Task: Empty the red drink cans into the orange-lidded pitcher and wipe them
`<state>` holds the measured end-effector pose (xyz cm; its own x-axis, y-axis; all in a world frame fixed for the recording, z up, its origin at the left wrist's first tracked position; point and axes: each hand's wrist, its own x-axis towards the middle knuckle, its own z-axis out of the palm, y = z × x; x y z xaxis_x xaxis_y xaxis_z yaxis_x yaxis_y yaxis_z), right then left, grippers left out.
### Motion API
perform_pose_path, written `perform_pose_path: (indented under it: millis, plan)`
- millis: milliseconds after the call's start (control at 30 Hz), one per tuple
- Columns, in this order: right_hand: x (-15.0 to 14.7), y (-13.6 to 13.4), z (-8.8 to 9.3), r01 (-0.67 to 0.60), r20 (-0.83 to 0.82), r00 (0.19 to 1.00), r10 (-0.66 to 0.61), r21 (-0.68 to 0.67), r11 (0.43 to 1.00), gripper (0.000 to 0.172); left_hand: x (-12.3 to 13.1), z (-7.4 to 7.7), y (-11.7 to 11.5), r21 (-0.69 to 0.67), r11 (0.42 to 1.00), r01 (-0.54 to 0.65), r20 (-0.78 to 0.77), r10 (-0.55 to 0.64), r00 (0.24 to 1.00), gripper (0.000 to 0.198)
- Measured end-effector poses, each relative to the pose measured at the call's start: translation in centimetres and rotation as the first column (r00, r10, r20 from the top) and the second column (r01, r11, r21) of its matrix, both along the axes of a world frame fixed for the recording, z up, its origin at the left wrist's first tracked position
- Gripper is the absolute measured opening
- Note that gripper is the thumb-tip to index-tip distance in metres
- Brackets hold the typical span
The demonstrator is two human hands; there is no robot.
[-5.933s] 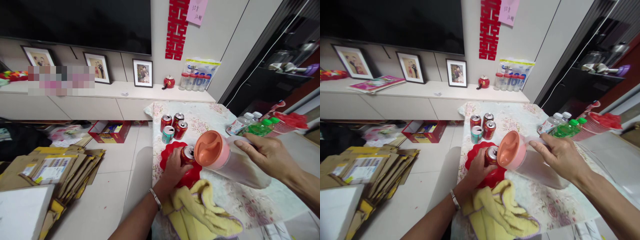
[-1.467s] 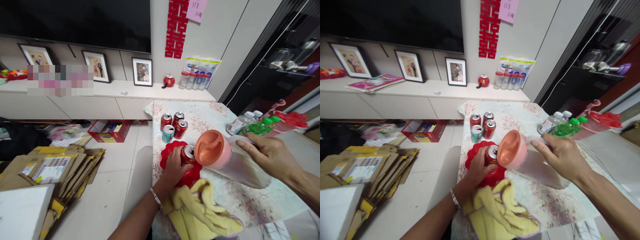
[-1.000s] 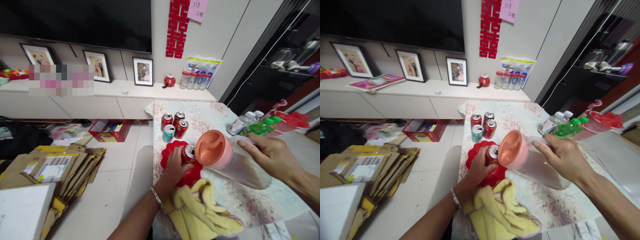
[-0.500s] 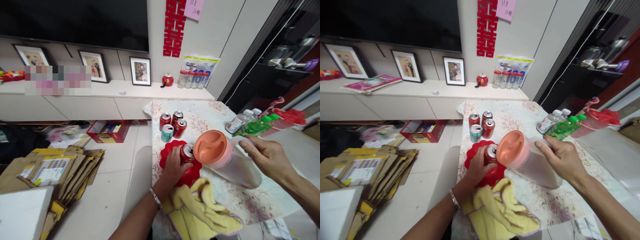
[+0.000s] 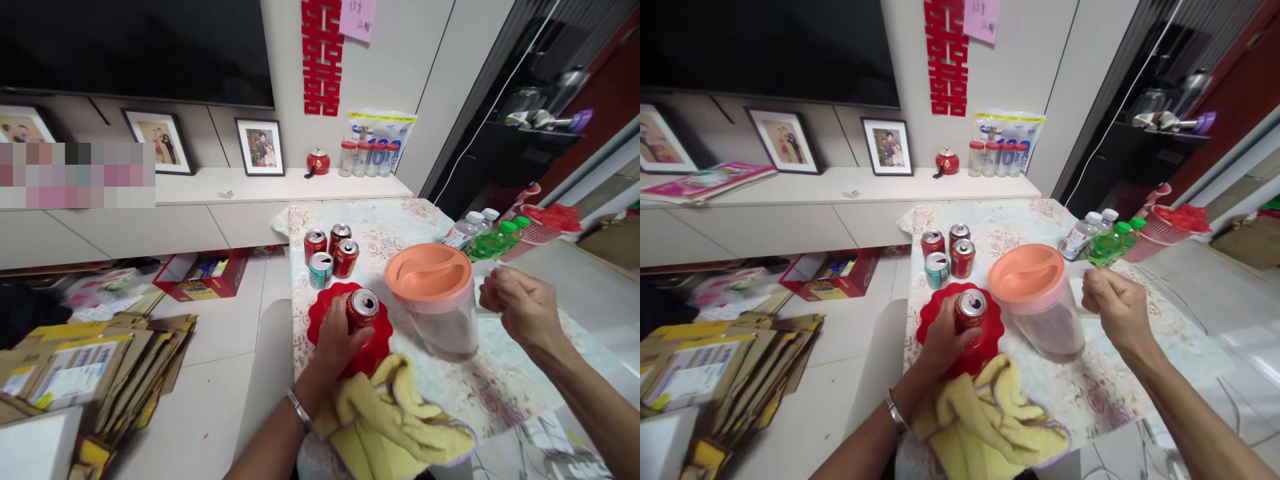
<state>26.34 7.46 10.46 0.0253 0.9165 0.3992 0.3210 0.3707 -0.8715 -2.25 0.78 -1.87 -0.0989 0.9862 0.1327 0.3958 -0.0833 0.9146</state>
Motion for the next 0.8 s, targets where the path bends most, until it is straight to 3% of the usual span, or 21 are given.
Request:
perform_pose_path:
  millis: [133,267,433,667,800]
  plan:
    - [-0.2,0.2,-1.0,0.044,-0.294,0.955,-0.041,0.004,0.999,0.061,0.2,-0.2,0.2,0.007,1.0,-0.027,-0.01,0.027,1.0,0.065]
    - [-0.4,0.1,-2.5,0.102,-0.453,0.888,-0.082,0.021,0.995,0.059,0.3,-0.1,0.3,-0.007,0.999,-0.049,-0.001,0.049,0.999,0.066]
    - [-0.6,-0.2,-4.7,0.168,-0.558,0.822,-0.114,0.045,0.985,0.06,0.1,0.4,0.3,-0.007,0.999,-0.041,0.05,0.041,0.998,0.079]
    - [-0.4,-0.8,-6.7,0.206,-0.643,0.749,-0.162,-0.006,0.978,0.06,-0.4,0.2,0.6,0.0,0.999,0.039,0.231,-0.038,0.972,0.067]
    - [-0.1,-1.0,-7.1,0.221,-0.67,0.719,-0.184,-0.031,0.975,0.064,-0.4,1.1,0.5,0.002,0.998,0.062,0.341,-0.058,0.938,0.062]
